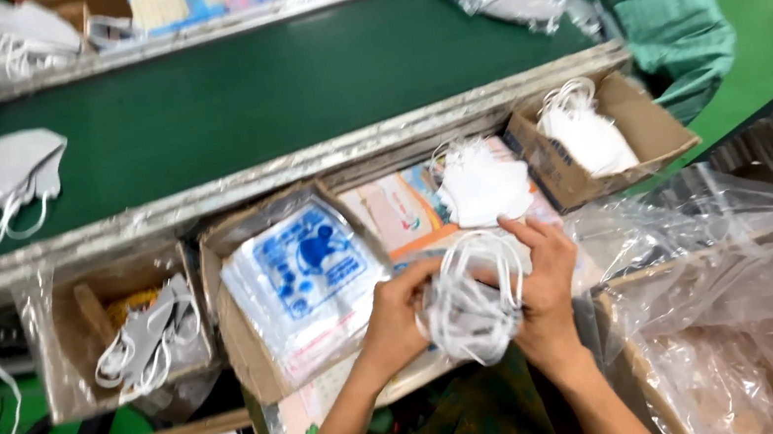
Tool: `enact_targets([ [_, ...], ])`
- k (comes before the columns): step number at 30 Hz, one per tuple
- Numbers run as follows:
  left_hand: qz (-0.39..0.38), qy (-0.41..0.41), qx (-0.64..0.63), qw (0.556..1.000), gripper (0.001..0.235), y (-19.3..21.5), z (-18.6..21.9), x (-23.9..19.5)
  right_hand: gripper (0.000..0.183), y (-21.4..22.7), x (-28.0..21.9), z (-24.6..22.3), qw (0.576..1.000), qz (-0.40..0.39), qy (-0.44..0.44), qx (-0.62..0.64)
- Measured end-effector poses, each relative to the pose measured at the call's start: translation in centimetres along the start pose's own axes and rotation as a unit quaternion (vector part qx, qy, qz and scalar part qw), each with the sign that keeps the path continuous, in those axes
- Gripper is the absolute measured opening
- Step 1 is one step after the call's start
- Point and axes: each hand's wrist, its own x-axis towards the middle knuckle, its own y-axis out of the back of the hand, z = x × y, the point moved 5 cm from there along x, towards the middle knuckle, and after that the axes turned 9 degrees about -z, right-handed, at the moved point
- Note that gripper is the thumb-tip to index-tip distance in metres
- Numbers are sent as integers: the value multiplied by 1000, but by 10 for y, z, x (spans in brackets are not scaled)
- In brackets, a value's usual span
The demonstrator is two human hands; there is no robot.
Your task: Packaging individual face masks into plastic bags and organizing them in boxes.
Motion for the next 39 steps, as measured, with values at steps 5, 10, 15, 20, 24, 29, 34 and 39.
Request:
enact_targets([
  [5, -102, -58, -185, 976, 47, -24, -1, -5, 26, -46, -43, 78, 973, -218, -67, -20],
  [10, -180, 187, -204, 944, 72, 2, -33, -15, 22, 5, -14, 52, 906, -399, -118, -81],
  [15, -102, 53, 17, 993, 86, 22, 7, 1, 31, -4, -15, 25, 919, -381, -91, -46],
  [20, -210, -16, 94, 973, 45, -1, 3, 10, 27, 2, -6, 27, 944, -313, -75, 77],
  [24, -228, 68, 35, 971, 32, -31, -25, 6, 24, -58, -50, 75, 915, -400, -56, 8],
  [29, -195, 109, -28, 974, 37, -38, -50, -6, 40, -20, -27, 48, 855, -500, -127, -51],
  [34, -228, 133, -39, 964, 46, -28, -24, -11, 25, 1, -21, 41, 906, -382, -108, 148],
  [39, -227, 101, -33, 968, 43, -46, -45, -13, 23, -19, -35, 37, 879, -461, -106, 61],
])
